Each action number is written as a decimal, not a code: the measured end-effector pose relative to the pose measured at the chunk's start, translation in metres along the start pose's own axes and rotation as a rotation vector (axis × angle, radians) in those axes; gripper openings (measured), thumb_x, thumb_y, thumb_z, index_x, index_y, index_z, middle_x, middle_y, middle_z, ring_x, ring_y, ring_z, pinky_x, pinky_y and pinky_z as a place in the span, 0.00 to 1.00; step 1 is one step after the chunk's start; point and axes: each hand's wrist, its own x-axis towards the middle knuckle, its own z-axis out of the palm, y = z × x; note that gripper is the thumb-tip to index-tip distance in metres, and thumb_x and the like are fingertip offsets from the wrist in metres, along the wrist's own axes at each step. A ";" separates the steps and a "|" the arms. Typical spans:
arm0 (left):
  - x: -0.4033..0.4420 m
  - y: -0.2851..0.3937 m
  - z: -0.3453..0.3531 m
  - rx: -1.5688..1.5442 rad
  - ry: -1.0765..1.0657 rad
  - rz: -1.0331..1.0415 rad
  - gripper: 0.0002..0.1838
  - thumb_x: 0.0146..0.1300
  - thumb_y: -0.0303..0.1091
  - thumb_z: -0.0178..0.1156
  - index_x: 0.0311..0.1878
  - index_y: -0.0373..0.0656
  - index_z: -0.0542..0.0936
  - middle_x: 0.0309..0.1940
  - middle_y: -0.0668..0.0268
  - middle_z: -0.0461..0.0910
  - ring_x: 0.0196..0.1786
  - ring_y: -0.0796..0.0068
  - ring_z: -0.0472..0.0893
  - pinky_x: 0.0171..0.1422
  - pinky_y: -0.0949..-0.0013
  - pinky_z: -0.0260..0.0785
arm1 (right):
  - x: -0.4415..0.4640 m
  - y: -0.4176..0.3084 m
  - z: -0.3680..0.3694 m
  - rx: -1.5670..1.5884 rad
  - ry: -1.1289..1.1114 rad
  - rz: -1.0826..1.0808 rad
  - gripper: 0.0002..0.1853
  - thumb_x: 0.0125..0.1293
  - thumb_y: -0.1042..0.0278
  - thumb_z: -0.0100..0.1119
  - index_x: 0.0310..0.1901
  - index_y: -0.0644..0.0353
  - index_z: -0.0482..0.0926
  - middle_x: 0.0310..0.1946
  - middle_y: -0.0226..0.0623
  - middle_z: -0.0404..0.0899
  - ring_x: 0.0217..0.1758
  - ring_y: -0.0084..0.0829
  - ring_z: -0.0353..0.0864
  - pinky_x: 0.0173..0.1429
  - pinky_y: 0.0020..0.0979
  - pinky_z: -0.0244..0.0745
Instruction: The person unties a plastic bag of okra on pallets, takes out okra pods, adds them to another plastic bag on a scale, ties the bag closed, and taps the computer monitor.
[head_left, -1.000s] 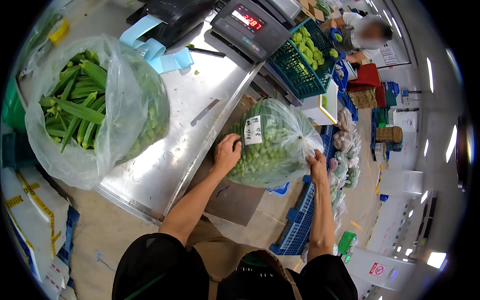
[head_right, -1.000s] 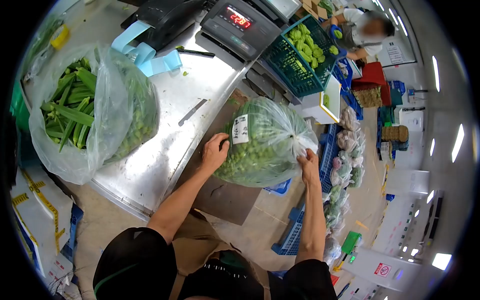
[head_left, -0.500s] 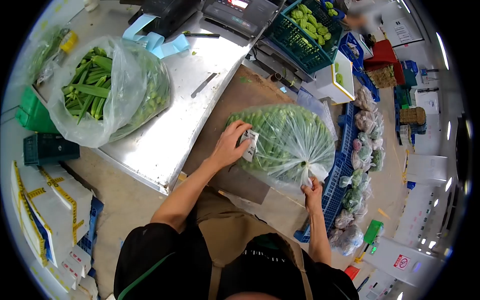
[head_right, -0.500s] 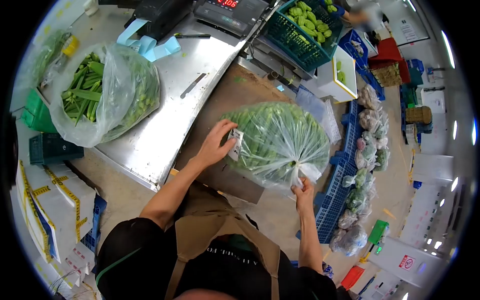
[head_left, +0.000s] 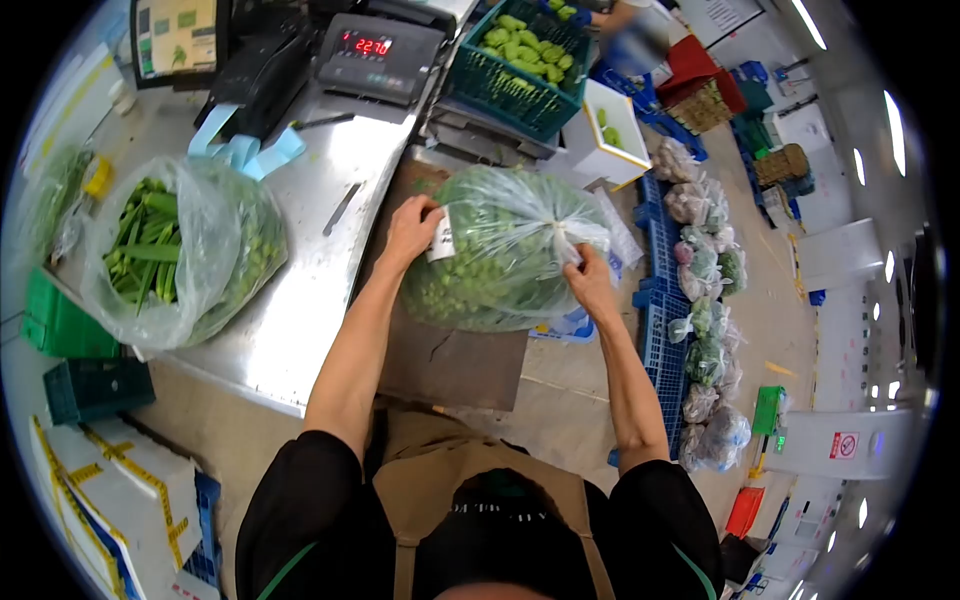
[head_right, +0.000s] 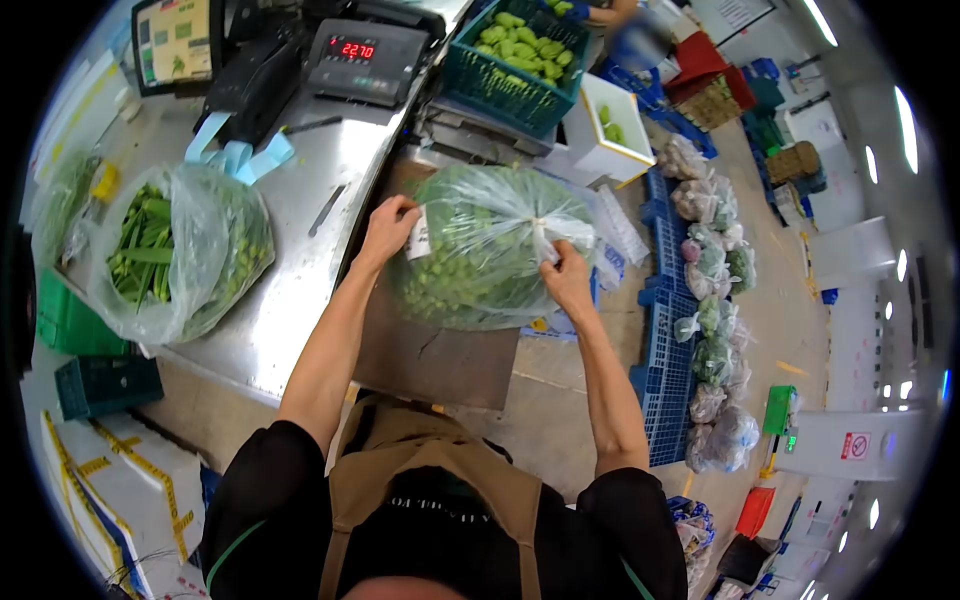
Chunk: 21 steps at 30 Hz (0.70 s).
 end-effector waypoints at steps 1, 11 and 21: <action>0.002 -0.002 0.001 -0.001 -0.011 -0.040 0.12 0.59 0.35 0.59 0.38 0.34 0.79 0.35 0.53 0.78 0.39 0.57 0.79 0.46 0.62 0.70 | 0.004 0.000 0.000 -0.025 -0.010 0.004 0.18 0.53 0.67 0.55 0.46 0.66 0.76 0.26 0.41 0.76 0.28 0.28 0.73 0.36 0.30 0.69; 0.012 -0.027 0.014 0.025 0.081 0.133 0.08 0.61 0.30 0.53 0.34 0.33 0.75 0.31 0.51 0.74 0.38 0.51 0.75 0.45 0.60 0.67 | 0.019 -0.061 -0.009 -0.357 0.325 -0.553 0.15 0.52 0.72 0.62 0.44 0.62 0.77 0.42 0.48 0.75 0.45 0.47 0.74 0.49 0.42 0.68; 0.015 -0.034 0.005 -0.126 0.018 0.018 0.11 0.61 0.33 0.52 0.36 0.33 0.75 0.36 0.48 0.76 0.42 0.47 0.76 0.49 0.56 0.68 | 0.046 -0.118 0.118 -0.421 -0.065 -0.805 0.17 0.48 0.64 0.66 0.43 0.52 0.80 0.46 0.42 0.71 0.53 0.44 0.68 0.53 0.46 0.62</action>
